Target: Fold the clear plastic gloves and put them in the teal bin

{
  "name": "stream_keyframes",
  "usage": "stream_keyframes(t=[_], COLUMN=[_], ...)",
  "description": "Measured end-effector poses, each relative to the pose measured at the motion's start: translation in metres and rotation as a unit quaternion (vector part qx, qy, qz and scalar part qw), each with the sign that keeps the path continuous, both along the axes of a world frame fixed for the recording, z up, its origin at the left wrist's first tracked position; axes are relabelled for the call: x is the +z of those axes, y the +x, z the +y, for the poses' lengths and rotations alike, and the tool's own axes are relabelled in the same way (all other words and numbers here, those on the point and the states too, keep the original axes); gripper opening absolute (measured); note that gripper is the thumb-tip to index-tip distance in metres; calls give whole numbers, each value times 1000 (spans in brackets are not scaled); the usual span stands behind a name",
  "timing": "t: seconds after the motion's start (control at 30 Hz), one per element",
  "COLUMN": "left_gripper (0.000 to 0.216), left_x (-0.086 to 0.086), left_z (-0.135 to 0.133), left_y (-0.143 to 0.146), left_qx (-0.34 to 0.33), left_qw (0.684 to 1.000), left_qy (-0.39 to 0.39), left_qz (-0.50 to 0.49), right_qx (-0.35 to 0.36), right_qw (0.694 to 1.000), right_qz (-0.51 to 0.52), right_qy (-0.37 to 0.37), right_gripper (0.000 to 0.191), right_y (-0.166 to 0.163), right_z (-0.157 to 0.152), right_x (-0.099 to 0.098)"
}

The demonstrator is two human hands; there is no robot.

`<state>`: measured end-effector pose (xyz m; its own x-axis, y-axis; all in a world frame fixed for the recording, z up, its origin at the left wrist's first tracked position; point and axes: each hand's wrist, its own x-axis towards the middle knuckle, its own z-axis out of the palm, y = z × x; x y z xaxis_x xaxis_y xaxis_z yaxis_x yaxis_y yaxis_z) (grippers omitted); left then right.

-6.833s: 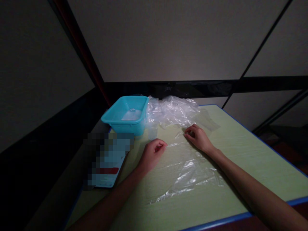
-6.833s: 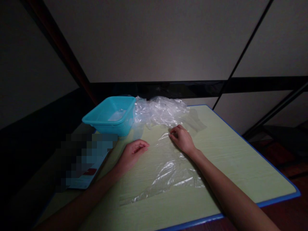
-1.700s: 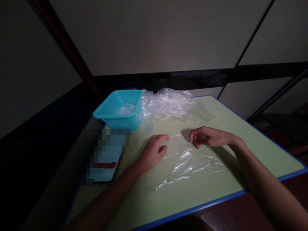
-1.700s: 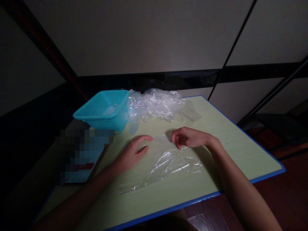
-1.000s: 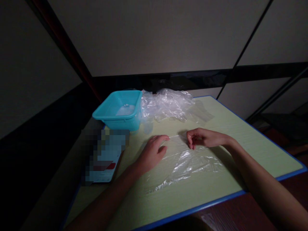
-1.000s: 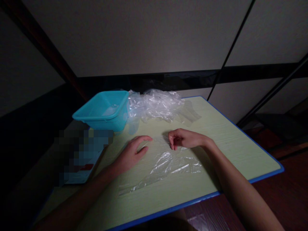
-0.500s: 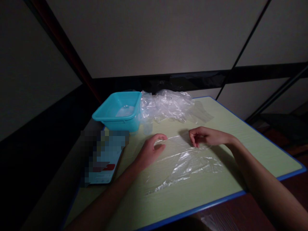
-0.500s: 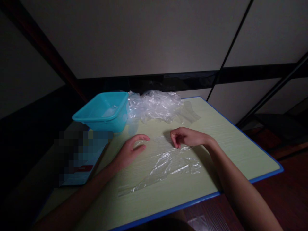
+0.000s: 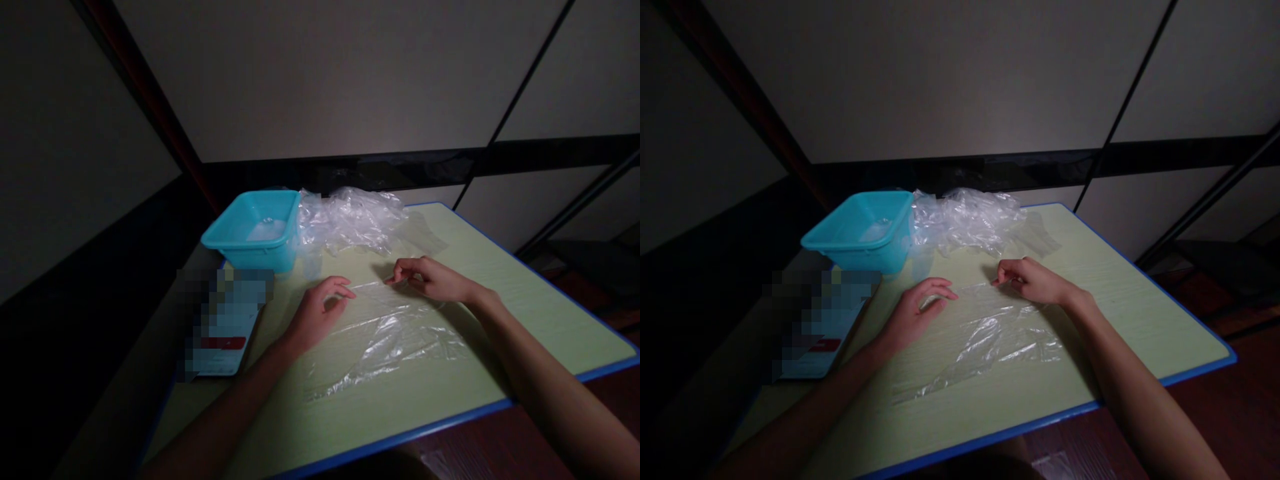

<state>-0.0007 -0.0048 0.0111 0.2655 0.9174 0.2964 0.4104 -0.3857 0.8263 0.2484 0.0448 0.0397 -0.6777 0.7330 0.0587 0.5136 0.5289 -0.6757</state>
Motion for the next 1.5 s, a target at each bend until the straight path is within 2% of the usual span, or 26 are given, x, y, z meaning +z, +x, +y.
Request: stream_keyframes(t=[0.23,0.37,0.6,0.87,1.17,1.5], left_gripper=[24,22,20,18,20,26], left_x=[9,9,6,9,9,10], left_z=[-9,-14,-18,-26,-39,-50], left_y=[-3,-4,-2,4,12,21], left_qx=[-80,-133,-180,-205,-236,-267], left_qw=[984,972,954,944,929,916], left_qy=[127,157,196,216,220,225], left_qz=[93,116,135,143,181,196], right_qx=[2,3,14,26,67,128], right_qw=[996,995,992,989,990,982], right_qz=[-58,-61,-66,-75,-47,-28], right_qy=[69,82,107,125,112,133], right_gripper=[31,33,31,29,34,42], right_y=[0,-1,-1,-5,-19,-36], right_z=[0,-1,-1,-2,-11,-20], right_x=[1,2,0,-1,-3,-7])
